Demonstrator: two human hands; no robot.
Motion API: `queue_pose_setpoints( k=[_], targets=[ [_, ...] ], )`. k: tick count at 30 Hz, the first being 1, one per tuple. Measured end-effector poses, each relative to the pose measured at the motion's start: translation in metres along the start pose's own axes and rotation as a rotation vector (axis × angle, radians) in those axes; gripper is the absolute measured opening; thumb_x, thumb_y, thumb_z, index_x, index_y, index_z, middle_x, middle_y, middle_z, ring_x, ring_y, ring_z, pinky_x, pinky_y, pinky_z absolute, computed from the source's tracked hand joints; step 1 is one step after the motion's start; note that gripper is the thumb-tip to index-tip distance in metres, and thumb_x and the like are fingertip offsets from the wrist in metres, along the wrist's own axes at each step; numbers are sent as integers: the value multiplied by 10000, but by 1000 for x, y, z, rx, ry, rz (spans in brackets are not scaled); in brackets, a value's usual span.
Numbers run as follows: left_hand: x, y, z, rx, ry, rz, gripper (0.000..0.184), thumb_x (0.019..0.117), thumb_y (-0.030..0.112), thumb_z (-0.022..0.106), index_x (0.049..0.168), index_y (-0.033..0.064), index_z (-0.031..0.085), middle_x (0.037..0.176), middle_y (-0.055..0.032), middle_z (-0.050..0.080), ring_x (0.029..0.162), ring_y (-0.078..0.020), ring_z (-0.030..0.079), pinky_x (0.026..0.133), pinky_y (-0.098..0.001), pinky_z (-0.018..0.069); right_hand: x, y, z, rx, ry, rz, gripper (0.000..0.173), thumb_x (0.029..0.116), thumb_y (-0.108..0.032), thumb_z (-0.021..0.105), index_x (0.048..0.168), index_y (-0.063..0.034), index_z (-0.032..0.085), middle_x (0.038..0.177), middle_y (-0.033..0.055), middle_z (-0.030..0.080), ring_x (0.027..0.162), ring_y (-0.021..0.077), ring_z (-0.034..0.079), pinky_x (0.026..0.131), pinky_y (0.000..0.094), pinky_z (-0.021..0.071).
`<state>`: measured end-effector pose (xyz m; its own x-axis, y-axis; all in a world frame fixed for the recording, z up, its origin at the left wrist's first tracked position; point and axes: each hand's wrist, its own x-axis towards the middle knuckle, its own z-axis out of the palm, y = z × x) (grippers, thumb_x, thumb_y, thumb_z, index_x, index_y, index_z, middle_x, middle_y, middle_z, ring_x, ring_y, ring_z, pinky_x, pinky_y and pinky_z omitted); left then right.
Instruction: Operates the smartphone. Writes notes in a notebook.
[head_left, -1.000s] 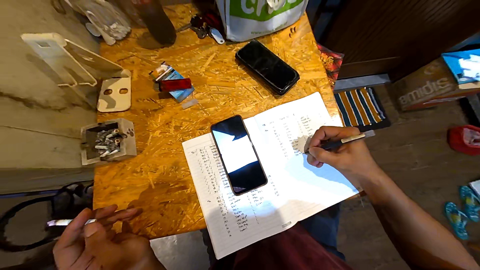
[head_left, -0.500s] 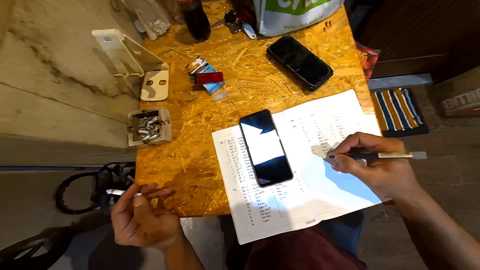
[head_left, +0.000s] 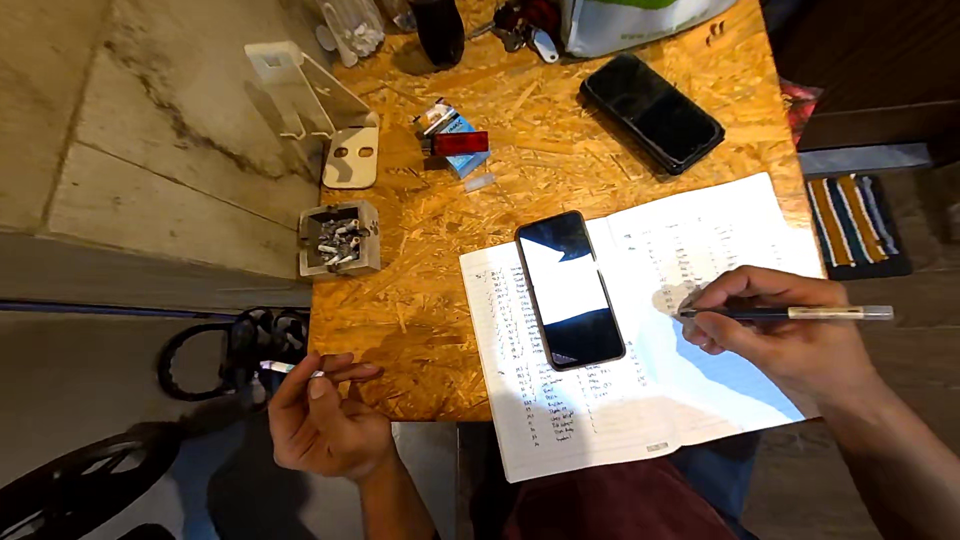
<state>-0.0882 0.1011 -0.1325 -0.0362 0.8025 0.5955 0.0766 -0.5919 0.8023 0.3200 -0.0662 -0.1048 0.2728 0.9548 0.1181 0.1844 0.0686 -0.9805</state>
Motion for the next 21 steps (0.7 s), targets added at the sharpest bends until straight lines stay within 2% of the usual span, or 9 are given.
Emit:
queue_pose_setpoints(
  k=[21],
  targets=[
    [1, 1, 1, 15, -8, 3, 268, 1097, 110, 398, 1225, 79, 631, 979, 6, 739, 765, -148, 726, 661, -315, 637, 1, 2, -1, 42, 8, 6, 90, 906, -125, 729, 987, -96, 702, 804, 1, 727, 628, 110, 692, 558, 234, 602]
  ],
)
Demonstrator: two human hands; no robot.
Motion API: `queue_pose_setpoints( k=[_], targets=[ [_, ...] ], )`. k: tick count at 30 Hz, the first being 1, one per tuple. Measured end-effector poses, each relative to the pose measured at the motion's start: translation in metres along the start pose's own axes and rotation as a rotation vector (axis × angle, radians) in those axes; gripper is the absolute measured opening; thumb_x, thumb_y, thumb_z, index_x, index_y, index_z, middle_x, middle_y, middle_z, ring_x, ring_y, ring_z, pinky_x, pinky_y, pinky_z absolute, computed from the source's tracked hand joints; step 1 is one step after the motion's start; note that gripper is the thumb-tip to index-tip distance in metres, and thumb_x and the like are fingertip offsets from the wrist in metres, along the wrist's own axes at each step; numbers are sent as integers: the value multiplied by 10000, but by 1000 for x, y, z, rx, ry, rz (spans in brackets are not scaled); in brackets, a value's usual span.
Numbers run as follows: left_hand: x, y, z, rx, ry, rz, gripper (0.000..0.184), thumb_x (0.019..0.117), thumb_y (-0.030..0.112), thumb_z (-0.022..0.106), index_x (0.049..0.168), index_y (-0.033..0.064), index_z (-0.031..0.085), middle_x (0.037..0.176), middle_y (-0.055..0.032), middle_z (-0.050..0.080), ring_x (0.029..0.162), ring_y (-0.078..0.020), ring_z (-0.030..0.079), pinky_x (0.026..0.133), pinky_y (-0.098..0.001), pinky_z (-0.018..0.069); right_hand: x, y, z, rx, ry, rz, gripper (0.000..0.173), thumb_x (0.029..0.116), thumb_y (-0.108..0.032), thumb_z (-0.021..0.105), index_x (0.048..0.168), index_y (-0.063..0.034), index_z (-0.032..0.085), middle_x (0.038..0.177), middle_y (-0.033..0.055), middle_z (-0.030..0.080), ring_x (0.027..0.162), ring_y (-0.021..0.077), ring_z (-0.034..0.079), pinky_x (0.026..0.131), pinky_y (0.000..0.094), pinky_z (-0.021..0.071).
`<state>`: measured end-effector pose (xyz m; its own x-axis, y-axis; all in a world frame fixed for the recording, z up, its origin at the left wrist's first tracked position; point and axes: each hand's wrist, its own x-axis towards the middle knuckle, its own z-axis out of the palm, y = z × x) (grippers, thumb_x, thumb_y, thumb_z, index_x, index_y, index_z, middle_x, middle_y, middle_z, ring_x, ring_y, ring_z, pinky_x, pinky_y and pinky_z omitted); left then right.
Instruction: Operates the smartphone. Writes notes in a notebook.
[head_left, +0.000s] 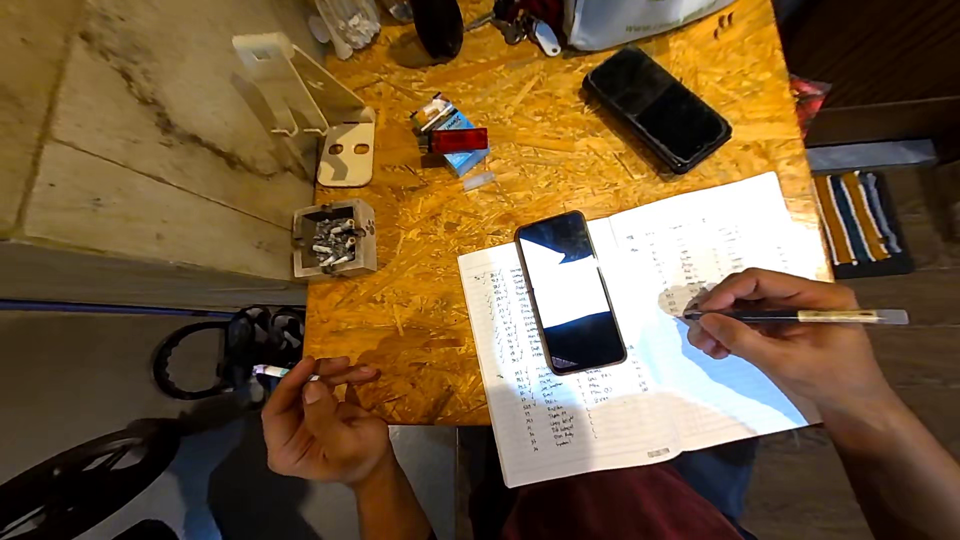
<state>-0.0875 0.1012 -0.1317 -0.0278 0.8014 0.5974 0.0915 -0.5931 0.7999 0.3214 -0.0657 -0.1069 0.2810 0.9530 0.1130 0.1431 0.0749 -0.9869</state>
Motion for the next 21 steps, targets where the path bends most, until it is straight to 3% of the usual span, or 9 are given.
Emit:
queue_pose_setpoints(
  k=[21],
  targets=[
    [0, -1, -2, 20, -12, -7, 279, 1097, 117, 392, 1233, 97, 635, 1007, 3, 739, 775, -152, 728, 658, -322, 637, 0, 0, 0, 2, 7, -7, 92, 914, -135, 728, 996, -102, 704, 794, 1, 725, 623, 115, 690, 552, 239, 602]
  ],
)
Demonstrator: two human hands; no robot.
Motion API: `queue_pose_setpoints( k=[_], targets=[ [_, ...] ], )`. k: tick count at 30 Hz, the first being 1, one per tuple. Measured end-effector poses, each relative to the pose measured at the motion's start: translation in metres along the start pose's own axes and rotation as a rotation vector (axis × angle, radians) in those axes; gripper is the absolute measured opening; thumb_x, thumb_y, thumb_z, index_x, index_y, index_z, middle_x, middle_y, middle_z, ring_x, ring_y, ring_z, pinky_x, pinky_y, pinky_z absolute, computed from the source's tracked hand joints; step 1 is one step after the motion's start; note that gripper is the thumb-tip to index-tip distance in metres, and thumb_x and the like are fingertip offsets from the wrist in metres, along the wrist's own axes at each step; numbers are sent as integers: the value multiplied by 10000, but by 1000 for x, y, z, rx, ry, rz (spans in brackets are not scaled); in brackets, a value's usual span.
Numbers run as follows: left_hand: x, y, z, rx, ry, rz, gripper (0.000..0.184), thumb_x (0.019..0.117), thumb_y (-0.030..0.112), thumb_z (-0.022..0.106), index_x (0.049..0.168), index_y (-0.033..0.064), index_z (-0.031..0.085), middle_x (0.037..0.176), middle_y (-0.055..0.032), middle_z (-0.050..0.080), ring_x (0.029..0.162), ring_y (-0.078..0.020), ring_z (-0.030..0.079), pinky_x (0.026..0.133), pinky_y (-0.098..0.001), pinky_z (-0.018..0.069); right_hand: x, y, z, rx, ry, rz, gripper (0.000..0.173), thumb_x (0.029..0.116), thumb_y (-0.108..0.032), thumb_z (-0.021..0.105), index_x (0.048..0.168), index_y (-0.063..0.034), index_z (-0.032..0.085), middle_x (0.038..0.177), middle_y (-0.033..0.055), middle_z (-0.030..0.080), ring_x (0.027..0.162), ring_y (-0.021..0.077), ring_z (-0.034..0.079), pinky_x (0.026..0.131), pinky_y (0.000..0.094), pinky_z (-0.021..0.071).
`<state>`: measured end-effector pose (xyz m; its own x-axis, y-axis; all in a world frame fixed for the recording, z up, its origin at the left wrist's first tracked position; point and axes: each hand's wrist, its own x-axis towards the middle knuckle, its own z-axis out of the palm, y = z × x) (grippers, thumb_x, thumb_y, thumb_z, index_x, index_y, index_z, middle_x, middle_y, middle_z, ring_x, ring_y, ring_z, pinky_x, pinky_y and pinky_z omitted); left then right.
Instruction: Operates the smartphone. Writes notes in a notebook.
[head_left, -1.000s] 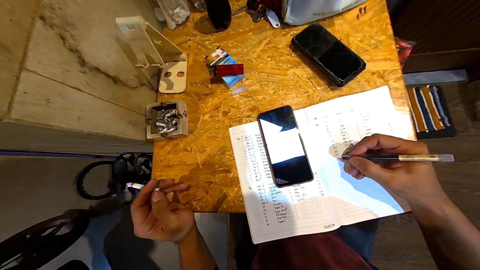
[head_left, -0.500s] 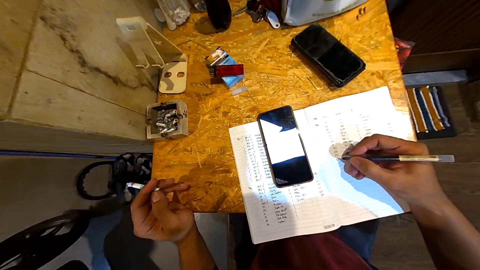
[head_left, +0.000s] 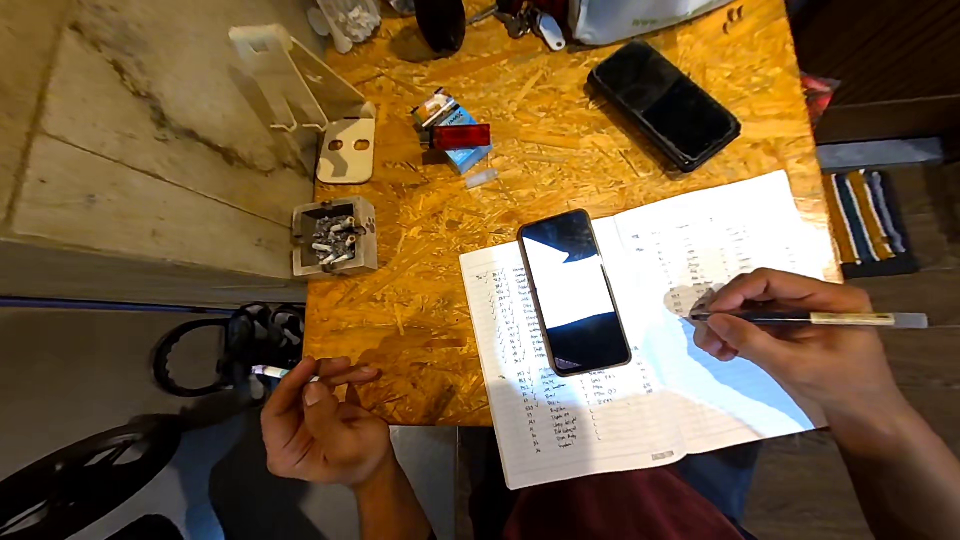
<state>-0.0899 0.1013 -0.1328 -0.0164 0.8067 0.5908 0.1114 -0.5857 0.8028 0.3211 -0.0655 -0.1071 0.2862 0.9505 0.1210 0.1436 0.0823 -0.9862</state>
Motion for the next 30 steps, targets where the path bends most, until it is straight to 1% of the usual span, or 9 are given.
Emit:
queue_pose_setpoints(
  k=[11, 14, 18, 20, 21, 26, 30],
  targets=[
    [0, 1, 1, -9, 6, -3, 272, 1097, 123, 404, 1232, 92, 638, 995, 1, 741, 771, -153, 726, 656, -316, 632, -1, -2, 0, -21, 7, 12, 82, 908, -130, 725, 983, -105, 705, 791, -3, 730, 623, 112, 693, 550, 239, 601],
    [-1, 0, -3, -8, -11, -28, 265, 1098, 137, 411, 1239, 93, 632, 1010, -7, 739, 789, -163, 728, 666, -331, 636, -1, -3, 1, -30, 4, 17, 84, 908, -127, 729, 986, -105, 708, 813, -10, 738, 642, 104, 702, 568, 240, 612],
    [-5, -8, -10, -35, -13, -60, 254, 1094, 132, 417, 1242, 40, 602, 1026, -47, 728, 780, -191, 723, 676, -353, 635, -2, -3, 1, -46, 10, 30, 54, 906, -81, 715, 959, -79, 701, 805, 4, 737, 637, 104, 698, 560, 241, 607],
    [-8, -14, -17, -36, -31, -82, 260, 1097, 143, 413, 1260, 28, 581, 1055, -56, 713, 796, -198, 717, 696, -363, 635, -2, -2, 0, -51, 2, 31, 44, 910, -72, 713, 952, -65, 701, 795, 14, 732, 634, 104, 693, 557, 239, 601],
    [-9, -16, -18, -36, -34, -89, 257, 1095, 137, 409, 1251, 20, 576, 1048, -59, 705, 793, -199, 710, 702, -366, 631, -2, -1, 0, -51, 0, 33, 41, 910, -68, 714, 949, -59, 703, 789, 17, 730, 629, 104, 690, 553, 238, 598],
    [-7, -10, -13, -3, -40, -91, 246, 1096, 116, 376, 1246, 34, 553, 1027, -24, 701, 803, -169, 711, 725, -338, 630, -3, -2, 0, -55, 14, 45, 36, 893, -66, 710, 920, -75, 688, 787, 5, 717, 612, 91, 673, 535, 230, 585],
    [-7, -12, -13, 4, -33, -77, 252, 1093, 100, 366, 1248, 20, 549, 1042, -35, 697, 803, -183, 713, 725, -351, 635, -3, -3, 0, -73, 24, 65, 36, 884, -64, 711, 911, -75, 690, 773, 1, 708, 596, 85, 661, 520, 225, 575]
  ],
)
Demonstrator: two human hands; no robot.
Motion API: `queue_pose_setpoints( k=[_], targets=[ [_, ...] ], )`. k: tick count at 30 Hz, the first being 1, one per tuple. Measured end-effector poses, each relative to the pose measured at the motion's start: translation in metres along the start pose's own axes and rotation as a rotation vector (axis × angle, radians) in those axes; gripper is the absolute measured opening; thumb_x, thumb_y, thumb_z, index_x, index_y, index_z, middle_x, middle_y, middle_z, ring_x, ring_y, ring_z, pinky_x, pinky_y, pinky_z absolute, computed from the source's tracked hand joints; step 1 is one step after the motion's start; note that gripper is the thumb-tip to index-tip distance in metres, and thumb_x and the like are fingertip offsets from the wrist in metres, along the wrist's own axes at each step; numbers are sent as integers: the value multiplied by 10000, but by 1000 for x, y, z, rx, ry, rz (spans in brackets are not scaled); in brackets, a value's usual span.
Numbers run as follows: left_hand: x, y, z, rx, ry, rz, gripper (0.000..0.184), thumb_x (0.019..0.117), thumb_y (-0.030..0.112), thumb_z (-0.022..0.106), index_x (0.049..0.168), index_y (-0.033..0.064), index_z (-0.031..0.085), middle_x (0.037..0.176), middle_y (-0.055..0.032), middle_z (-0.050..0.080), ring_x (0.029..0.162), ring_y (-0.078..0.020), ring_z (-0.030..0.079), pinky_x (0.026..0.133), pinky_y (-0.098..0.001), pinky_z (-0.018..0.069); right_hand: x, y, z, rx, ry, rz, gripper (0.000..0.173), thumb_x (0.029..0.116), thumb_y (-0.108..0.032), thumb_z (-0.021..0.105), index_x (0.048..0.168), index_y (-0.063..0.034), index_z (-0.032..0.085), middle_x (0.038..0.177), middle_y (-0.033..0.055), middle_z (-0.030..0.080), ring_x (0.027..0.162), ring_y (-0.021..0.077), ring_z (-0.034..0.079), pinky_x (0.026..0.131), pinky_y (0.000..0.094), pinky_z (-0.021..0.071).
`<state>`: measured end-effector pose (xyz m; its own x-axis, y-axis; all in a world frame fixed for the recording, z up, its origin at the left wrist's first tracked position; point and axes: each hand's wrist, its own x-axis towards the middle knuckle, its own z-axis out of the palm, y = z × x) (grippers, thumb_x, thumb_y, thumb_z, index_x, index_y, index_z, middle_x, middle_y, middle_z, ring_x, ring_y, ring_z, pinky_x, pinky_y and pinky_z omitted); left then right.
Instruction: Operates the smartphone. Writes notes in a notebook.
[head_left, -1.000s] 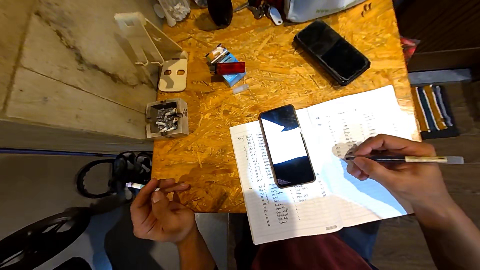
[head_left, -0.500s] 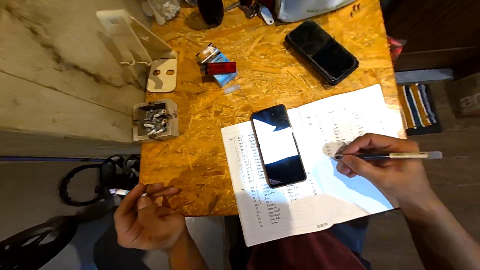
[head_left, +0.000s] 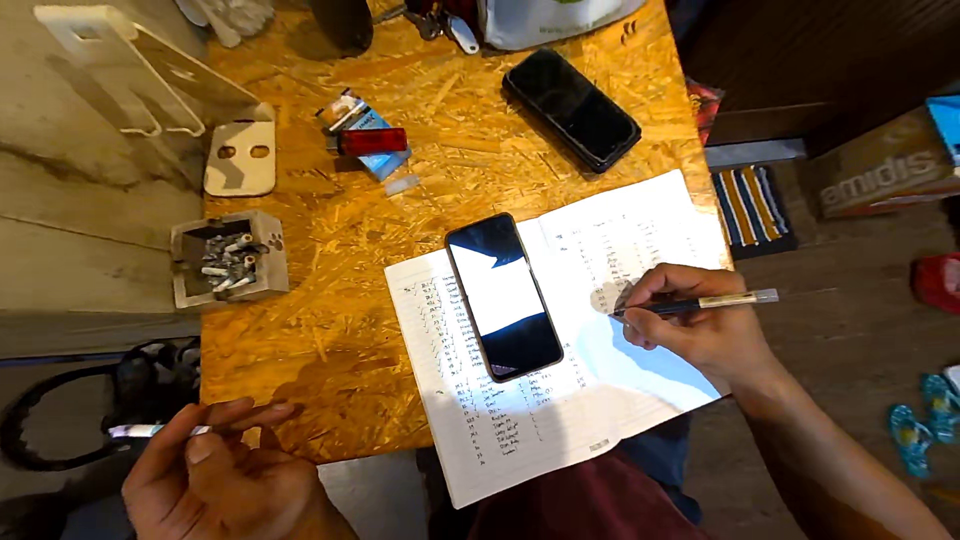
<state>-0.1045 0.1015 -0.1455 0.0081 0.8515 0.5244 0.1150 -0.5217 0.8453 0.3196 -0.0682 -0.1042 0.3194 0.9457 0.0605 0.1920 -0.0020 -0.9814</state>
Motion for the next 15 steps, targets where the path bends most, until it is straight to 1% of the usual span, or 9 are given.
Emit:
queue_pose_setpoints(
  k=[3, 7, 11, 15],
  targets=[
    [0, 2, 3, 22, 16, 2, 252, 1090, 77, 351, 1237, 17, 547, 1018, -27, 701, 788, -174, 715, 727, -346, 635, 0, 0, 0, -13, -2, 0, 32, 884, -69, 714, 909, -75, 695, 759, -4, 706, 594, 81, 659, 521, 223, 573],
    [0, -1, 0, 2, 0, 10, 253, 1096, 102, 371, 1251, 18, 552, 1020, -27, 701, 789, -171, 712, 730, -342, 632, 0, 1, 1, -14, -8, -12, 25, 891, -63, 705, 910, -67, 689, 759, 0, 701, 599, 79, 657, 524, 222, 571],
    [1, 1, 1, 32, 2, 7, 263, 1097, 100, 344, 1249, 7, 538, 1006, -25, 693, 788, -165, 708, 736, -341, 628, 0, 2, 1, -37, -4, -17, 26, 882, -69, 710, 901, -73, 692, 765, -8, 705, 606, 71, 657, 527, 217, 569],
    [1, 2, 2, 37, 5, 14, 263, 1096, 105, 346, 1242, 3, 540, 994, -27, 697, 789, -166, 708, 733, -339, 625, -1, 1, 0, -52, -10, -19, 23, 882, -74, 706, 902, -71, 694, 778, -3, 708, 621, 73, 659, 536, 221, 569]
  ],
)
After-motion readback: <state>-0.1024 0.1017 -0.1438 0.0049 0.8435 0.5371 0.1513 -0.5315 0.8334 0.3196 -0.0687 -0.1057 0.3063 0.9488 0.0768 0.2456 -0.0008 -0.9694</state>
